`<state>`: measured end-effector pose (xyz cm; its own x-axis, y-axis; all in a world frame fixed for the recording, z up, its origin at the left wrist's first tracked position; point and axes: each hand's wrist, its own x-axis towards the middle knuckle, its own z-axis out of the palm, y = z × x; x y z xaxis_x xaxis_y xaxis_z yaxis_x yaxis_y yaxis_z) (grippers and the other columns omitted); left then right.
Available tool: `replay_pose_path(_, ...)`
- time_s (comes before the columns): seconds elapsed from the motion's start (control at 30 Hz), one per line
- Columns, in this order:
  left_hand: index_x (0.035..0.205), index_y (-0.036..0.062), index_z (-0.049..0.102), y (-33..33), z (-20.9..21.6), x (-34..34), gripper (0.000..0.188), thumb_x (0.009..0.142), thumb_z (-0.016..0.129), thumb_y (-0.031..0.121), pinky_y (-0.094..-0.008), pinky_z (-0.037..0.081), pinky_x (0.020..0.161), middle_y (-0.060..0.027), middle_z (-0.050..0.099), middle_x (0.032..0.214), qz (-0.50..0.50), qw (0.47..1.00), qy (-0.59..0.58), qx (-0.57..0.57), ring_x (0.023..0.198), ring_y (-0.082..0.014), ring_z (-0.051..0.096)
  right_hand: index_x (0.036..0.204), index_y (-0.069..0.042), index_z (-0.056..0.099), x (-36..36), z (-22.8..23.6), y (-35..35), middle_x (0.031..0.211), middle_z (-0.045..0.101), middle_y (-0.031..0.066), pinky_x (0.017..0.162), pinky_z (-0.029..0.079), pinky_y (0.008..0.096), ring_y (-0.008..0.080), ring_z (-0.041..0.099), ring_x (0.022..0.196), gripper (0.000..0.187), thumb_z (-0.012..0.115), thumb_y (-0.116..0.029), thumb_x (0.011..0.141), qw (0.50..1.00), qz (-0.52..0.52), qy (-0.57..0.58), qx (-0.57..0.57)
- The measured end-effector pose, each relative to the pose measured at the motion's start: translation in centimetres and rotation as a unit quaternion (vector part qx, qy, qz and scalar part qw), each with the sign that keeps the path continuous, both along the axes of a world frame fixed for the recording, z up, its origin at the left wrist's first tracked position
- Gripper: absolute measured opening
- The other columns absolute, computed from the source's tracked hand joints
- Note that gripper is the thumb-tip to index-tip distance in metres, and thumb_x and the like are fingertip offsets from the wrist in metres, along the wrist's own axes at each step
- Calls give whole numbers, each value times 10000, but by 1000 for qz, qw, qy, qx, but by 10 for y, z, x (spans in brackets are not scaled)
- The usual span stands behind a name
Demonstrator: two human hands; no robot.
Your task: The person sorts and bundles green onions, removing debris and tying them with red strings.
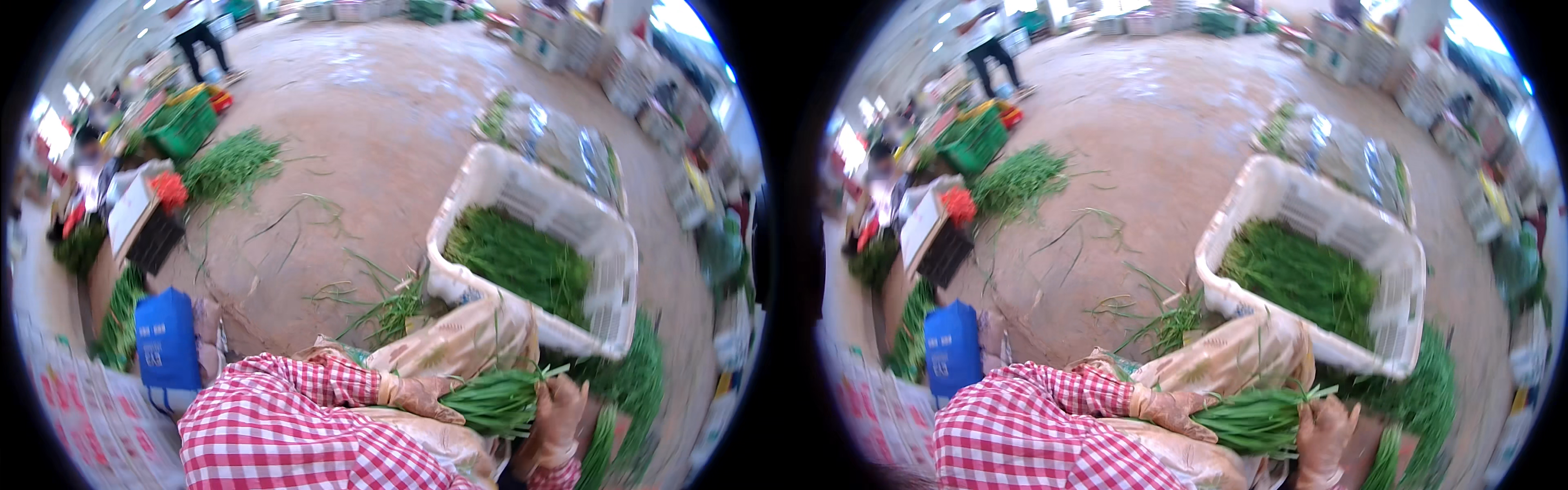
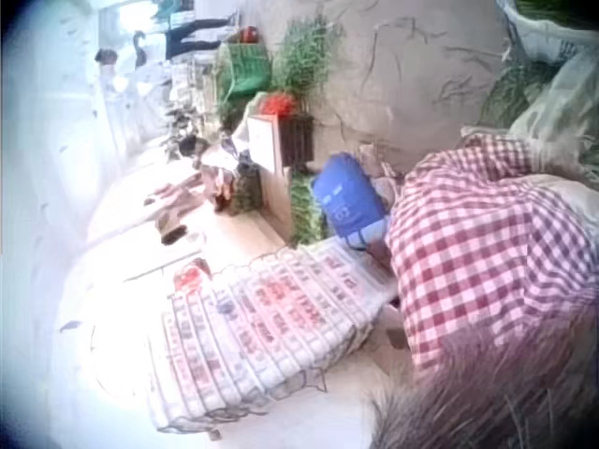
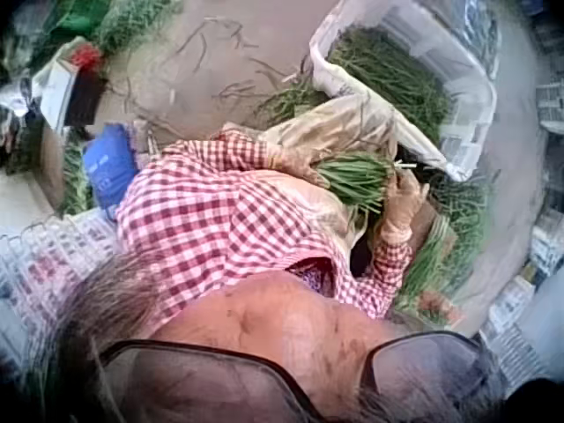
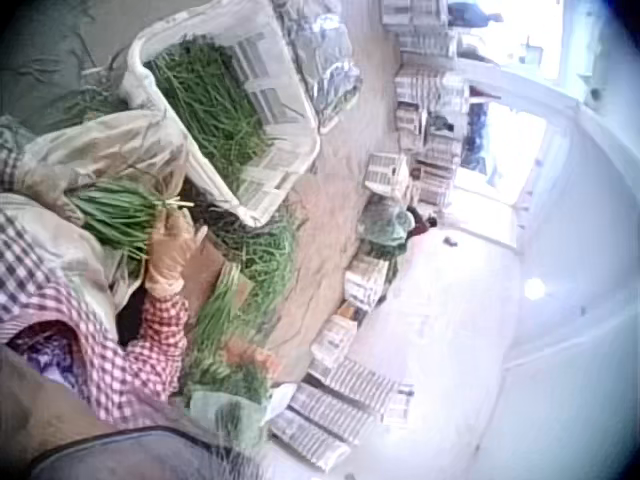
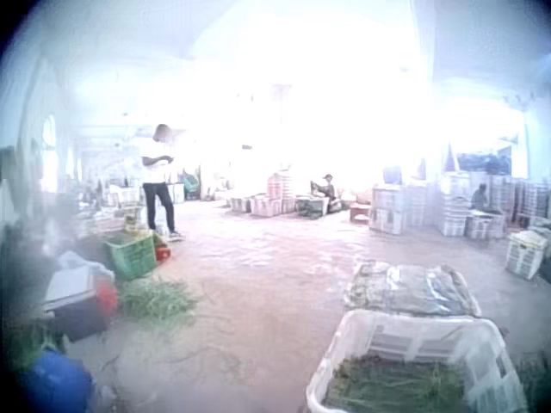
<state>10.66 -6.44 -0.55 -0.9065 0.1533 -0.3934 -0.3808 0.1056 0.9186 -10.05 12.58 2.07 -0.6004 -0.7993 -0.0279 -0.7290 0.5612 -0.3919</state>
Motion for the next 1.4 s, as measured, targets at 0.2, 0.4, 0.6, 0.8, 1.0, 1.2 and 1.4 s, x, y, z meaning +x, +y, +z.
replay_pose_path(0.2, 1426, 35, 251, 10, -27, 7, 806, 825, 689, 344, -321, 293, 1061, -128, 419, 1382, 72, 970, 146, 181, 1251, -186, 390, 838, -64, 602, -48, -38, -12, 705, 607, 181, 626, 474, 384, 318, 615, 728, 209, 514, -234, 921, 998, -7, 12, -57)
replay_pose_path(0.4, 1396, 26, 328, 2, -55, 10, 761, 829, 663, 407, -335, 280, 1058, -136, 420, 1379, 127, 962, 215, 112, 1250, -211, 386, 869, -62, 602, -35, 1, -35, 740, 613, 164, 650, 478, 373, 297, 614, 744, 207, 518, -244, 921, 995, -20, 24, -93)
replay_pose_path(0.6, 1400, 25, 316, 4, -25, 23, 740, 831, 680, 329, -327, 326, 1033, -123, 419, 1377, 181, 942, 194, 206, 1228, -203, 404, 900, -60, 603, -14, 2, -37, 776, 619, 147, 675, 482, 361, 276, 614, 759, 211, 523, -255, 920, 994, -7, 4, -109)
replay_pose_path(0.8, 1421, 26, 260, -3, 4, 7, 714, 865, 634, 273, -346, 376, 1009, -192, 420, 1362, 53, 922, 371, -95, 1191, -274, 478, 931, -59, 603, 17, -2, -34, 811, 624, 130, 699, 486, 350, 255, 613, 775, 220, 527, -265, 920, 985, 1, -56, -164)
replay_pose_path(1.0, 1335, 101, 444, 11, 44, -20, 561, 813, 624, 199, -426, 410, 995, -235, 440, 1326, -124, 800, 355, -467, 1184, -411, 475, 962, -57, 603, 41, -7, -26, 846, 630, 113, 723, 491, 339, 234, 613, 791, 234, 531, -275, 919, 942, -30, -209, -262)
replay_pose_path(1.2, 1295, 53, 495, -63, 57, -17, 590, 816, 683, 341, -388, 430, 974, -152, 616, 1123, 69, 987, 145, -17, 1112, -247, 551, 993, -55, 603, 50, 0, -1, 881, 635, 96, 747, 495, 327, 213, 612, 807, 251, 536, -285, 919, 840, -106, -386, -365)
replay_pose_path(1.4, 1350, 40, 405, -44, -29, -16, 794, 717, 795, 318, -360, 436, 962, -117, 554, 1226, 105, 932, -12, 346, 1111, -216, 544, 1024, -53, 603, 58, 6, -4, 917, 641, 79, 772, 499, 316, 192, 612, 823, 272, 540, -296, 918, 698, -116, -570, -418)
